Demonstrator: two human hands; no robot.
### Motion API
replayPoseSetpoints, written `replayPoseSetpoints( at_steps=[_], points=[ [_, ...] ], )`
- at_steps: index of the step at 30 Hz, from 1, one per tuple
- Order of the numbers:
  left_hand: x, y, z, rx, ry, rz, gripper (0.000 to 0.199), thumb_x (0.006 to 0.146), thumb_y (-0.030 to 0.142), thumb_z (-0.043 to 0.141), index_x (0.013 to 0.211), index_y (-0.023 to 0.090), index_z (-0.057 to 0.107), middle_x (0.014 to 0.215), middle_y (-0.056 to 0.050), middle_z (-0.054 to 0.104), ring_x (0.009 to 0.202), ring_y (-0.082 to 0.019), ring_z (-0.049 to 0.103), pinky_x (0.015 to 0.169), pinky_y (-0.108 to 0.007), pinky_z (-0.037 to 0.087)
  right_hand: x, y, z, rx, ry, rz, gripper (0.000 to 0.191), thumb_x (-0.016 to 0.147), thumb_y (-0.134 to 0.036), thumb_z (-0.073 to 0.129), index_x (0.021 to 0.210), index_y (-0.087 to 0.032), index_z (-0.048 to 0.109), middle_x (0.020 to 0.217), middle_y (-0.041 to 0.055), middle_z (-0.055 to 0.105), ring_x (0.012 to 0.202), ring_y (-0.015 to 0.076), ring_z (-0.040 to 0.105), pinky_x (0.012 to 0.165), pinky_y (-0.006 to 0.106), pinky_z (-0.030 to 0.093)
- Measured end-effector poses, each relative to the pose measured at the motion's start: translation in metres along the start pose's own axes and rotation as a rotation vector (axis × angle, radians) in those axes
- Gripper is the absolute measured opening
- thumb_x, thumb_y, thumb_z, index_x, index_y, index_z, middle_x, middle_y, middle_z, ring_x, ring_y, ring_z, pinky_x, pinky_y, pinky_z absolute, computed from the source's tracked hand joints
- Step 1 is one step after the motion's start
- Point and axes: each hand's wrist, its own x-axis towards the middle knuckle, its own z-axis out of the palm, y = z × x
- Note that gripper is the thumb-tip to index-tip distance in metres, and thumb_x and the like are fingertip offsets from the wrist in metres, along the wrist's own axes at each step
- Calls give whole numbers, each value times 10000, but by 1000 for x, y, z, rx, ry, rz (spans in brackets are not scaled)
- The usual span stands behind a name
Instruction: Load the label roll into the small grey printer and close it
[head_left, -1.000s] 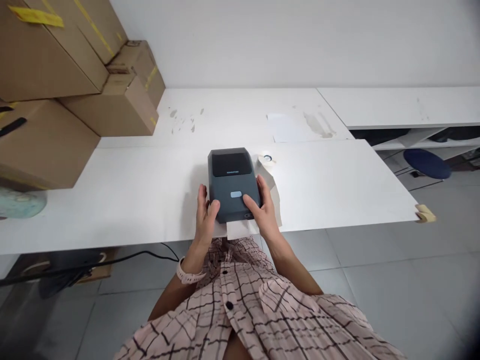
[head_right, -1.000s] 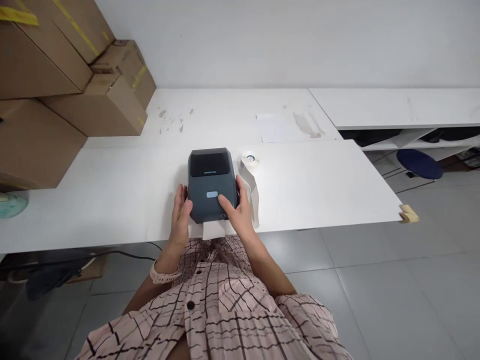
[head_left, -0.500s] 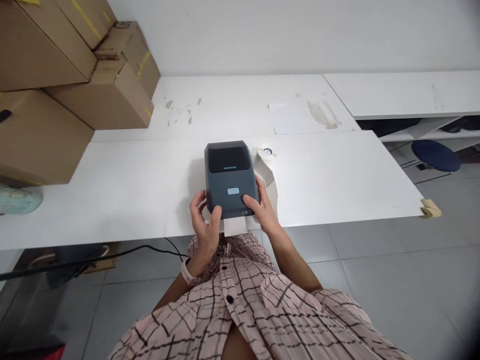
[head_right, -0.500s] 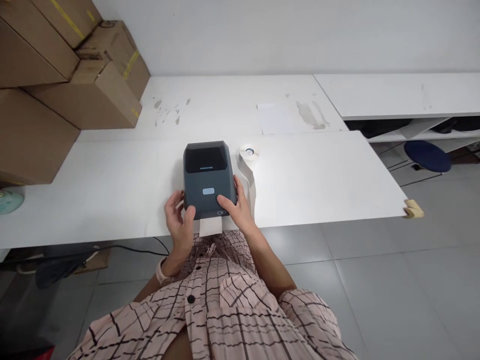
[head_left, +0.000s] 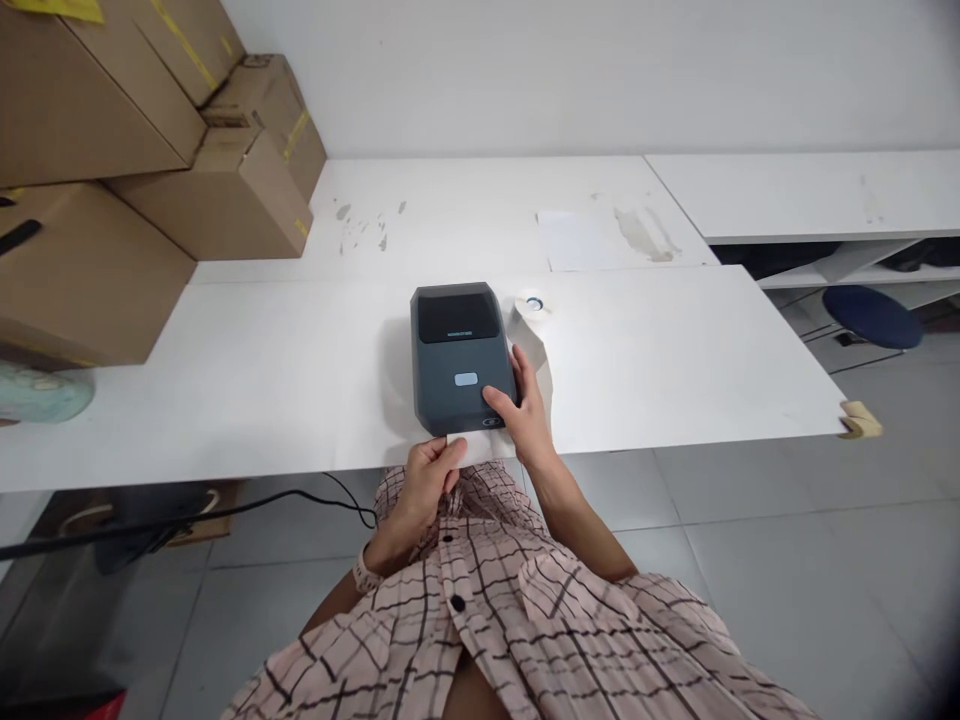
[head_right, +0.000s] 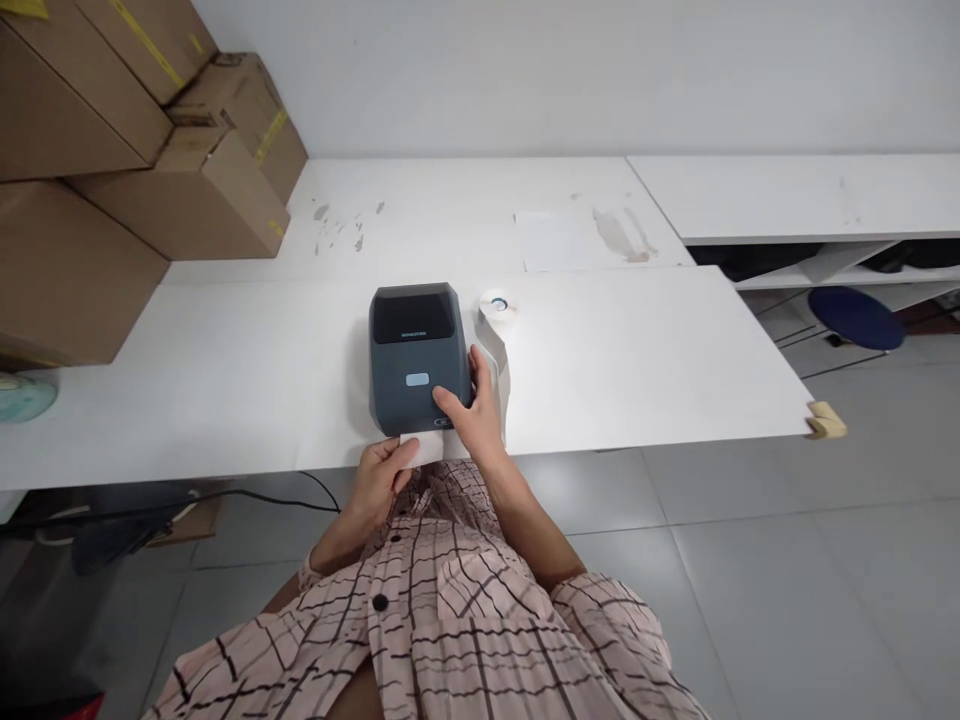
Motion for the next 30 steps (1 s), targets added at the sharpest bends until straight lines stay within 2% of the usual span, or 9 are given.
replayPoseSetpoints(
  at_steps=[7, 11, 13, 14, 16, 18, 21, 25, 30],
  points=[
    [-7, -11, -20, 391, 65, 218, 484, 875, 480, 642, 515, 199, 479, 470, 38, 461, 478, -92, 398, 520, -251, 321, 20, -30, 2, -95, -25, 4, 1044, 799, -511, 755, 1653, -329, 183, 1697, 72, 312, 1539, 316, 360, 1246, 548, 371],
    [-9, -15, -35, 364, 351, 370, 396, 951, 493, 575, 698, 198, 648, 593, 17, 575, 564, -127, 514, 580, -256, 429, 26, -32, 3, -57, -38, 31, 1065, 792, -455, 752, 1658, -350, 143, 1708, 68, 276, 1551, 329, 335, 1230, 568, 386],
    [-4, -12, -38, 299, 486, 455, 358, 974, 515, 549, 983, 204, 726, 865, -43, 723, 793, -181, 662, 719, -282, 532, 27, -32, 3, -54, -36, 23, 1061, 791, -450, 760, 1657, -373, 153, 1701, 55, 287, 1563, 337, 310, 1241, 583, 365],
    [0, -9, -37, 268, 491, 481, 395, 979, 524, 546, 1163, 214, 708, 1090, -82, 748, 984, -215, 695, 829, -307, 561, 27, -32, 3, -55, -42, 14, 1054, 797, -463, 762, 1657, -389, 156, 1697, 45, 296, 1567, 340, 302, 1247, 588, 355],
    [8, -2, -34, 210, 385, 473, 552, 989, 542, 534, 1461, 256, 557, 1507, -109, 592, 1345, -261, 590, 1042, -348, 533, 25, -30, 1, -46, -54, 1, 1037, 817, -514, 761, 1656, -416, 160, 1697, 25, 305, 1571, 341, 298, 1258, 585, 345],
    [14, 3, -29, 160, 249, 424, 661, 1002, 562, 503, 1595, 288, 404, 1684, -69, 397, 1524, -275, 422, 1170, -358, 459, 21, -27, -4, -6, -68, 5, 1021, 836, -575, 748, 1657, -425, 161, 1714, 11, 284, 1575, 333, 299, 1265, 566, 349],
    [17, 5, -27, 98, 189, 395, 705, 1014, 590, 451, 1639, 286, 330, 1728, -30, 308, 1594, -286, 291, 1256, -382, 378, 8, -18, -12, 81, -132, 33, 976, 882, -667, 669, 1667, -406, 150, 1747, 2, 223, 1596, 318, 266, 1281, 542, 337],
    [15, 5, -27, 48, 179, 419, 667, 1035, 588, 390, 1633, 297, 345, 1713, -19, 343, 1589, -281, 305, 1272, -407, 371, -14, -14, -18, 116, -168, -2, 902, 933, -736, 540, 1670, -405, 138, 1768, -19, 155, 1630, 305, 173, 1325, 557, 222],
    [19, 34, -20, 45, 183, 599, 645, 1030, 569, 436, 1616, 309, 370, 1684, -46, 401, 1549, -276, 390, 1238, -420, 418, -12, -41, -21, 81, -140, -149, 883, 942, -734, 528, 1667, -422, 130, 1759, -9, 195, 1606, 335, 251, 1301, 570, 278]
  ],
)
